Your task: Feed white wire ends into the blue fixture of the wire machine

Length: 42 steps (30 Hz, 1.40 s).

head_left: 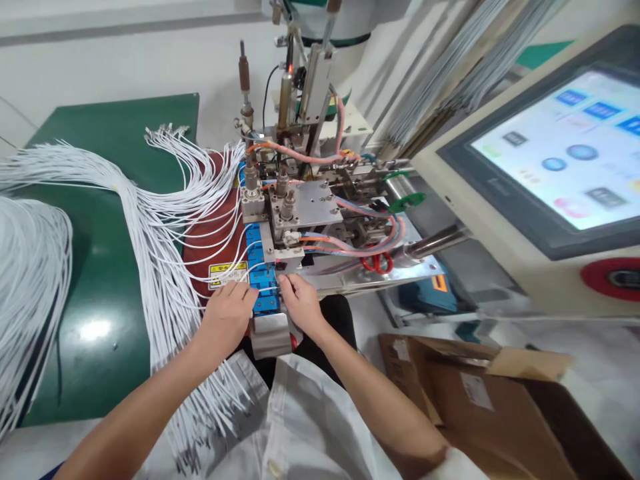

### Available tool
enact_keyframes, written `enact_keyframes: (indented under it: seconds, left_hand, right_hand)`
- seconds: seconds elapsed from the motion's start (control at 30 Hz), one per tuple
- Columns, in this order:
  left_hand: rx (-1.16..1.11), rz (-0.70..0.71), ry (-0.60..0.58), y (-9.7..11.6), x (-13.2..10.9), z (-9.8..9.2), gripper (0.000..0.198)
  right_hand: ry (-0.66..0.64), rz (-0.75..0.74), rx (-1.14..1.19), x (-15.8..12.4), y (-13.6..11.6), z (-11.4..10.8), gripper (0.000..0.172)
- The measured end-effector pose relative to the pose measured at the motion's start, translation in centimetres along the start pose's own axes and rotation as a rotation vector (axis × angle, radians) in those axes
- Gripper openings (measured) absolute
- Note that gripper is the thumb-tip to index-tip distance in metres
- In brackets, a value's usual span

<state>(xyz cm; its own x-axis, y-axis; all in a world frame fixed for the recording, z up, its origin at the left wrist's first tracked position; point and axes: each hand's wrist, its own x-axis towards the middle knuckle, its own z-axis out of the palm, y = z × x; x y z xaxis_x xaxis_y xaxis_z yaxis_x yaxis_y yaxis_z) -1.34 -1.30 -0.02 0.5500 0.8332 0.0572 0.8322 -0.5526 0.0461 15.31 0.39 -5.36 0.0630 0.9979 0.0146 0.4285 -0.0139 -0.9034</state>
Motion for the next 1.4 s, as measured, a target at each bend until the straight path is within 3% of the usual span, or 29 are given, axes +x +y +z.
enact_keyframes:
  seconds: [0.2,0.3,0.4,0.5,0.6,0.63,0.7,0.87,0.93,1.0,1.13,1.23,1.33,1.4]
  left_hand:
    - [-0.008,0.052,-0.022,-0.2,-0.1,-0.9,0.026]
    - [-0.035,0.128,-0.035,-0.8,-1.3,-1.6,0.037]
    - [-0.098,0.171,-0.056,-1.4,-3.3,-2.7,0.034]
    - [-0.199,0.198,-0.208,-1.7,-5.2,-3.9,0.025]
    - [-0.187,0.182,-0.373,-1.6,-6.0,-4.6,0.003]
    - [-0.188,0.18,-0.392,-1.4,-5.9,-4.7,0.009]
    - [-0.254,0.183,-0.364,-1.0,-5.2,-4.7,0.015]
    - [-0.472,-0.019,0.007,0.4,-2.3,-3.6,0.017]
    - [-0.491,-0.109,0.112,1.0,-1.4,-3.0,0.016]
    - [-0.503,-0.135,0.178,1.7,-0.8,-2.5,0.017]
    - [-0.622,-0.157,0.178,3.0,0.1,-2.0,0.023]
    - [-0.814,-0.251,0.121,3.7,0.6,-2.0,0.027]
    - [-0.94,-0.362,0.117,3.9,0.8,-1.9,0.023]
    - [-0.959,-0.381,0.108,3.8,0.7,-1.8,0.021]
  right_hand:
    - [0.038,0.041,0.044,0.2,0.7,-1.2,0.039]
    - [0.065,0.083,0.159,0.1,0.9,-2.0,0.039]
    - [0.084,0.093,0.239,0.0,1.0,-2.8,0.039]
    - [0.093,0.099,0.285,-0.1,1.2,-3.4,0.041]
    - [0.084,0.099,0.306,-0.3,1.1,-3.7,0.041]
    - [0.08,0.1,0.311,-0.4,0.9,-3.7,0.041]
    - [0.072,0.102,0.331,-0.7,0.6,-3.6,0.041]
    - [-0.028,0.046,0.475,-2.2,-0.6,-3.8,0.042]
    - [-0.03,0.035,0.587,-2.8,-1.0,-4.1,0.044]
    - [0.013,0.049,0.627,-3.2,-1.4,-4.3,0.033]
    - [-0.017,0.04,0.495,-3.1,-2.6,-4.5,0.008]
    - [-0.102,0.01,0.515,-2.9,-3.3,-4.2,0.01]
    - [-0.093,0.017,0.576,-2.8,-3.4,-3.8,0.013]
    - [-0.101,-0.036,0.497,-2.6,-3.4,-4.0,0.012]
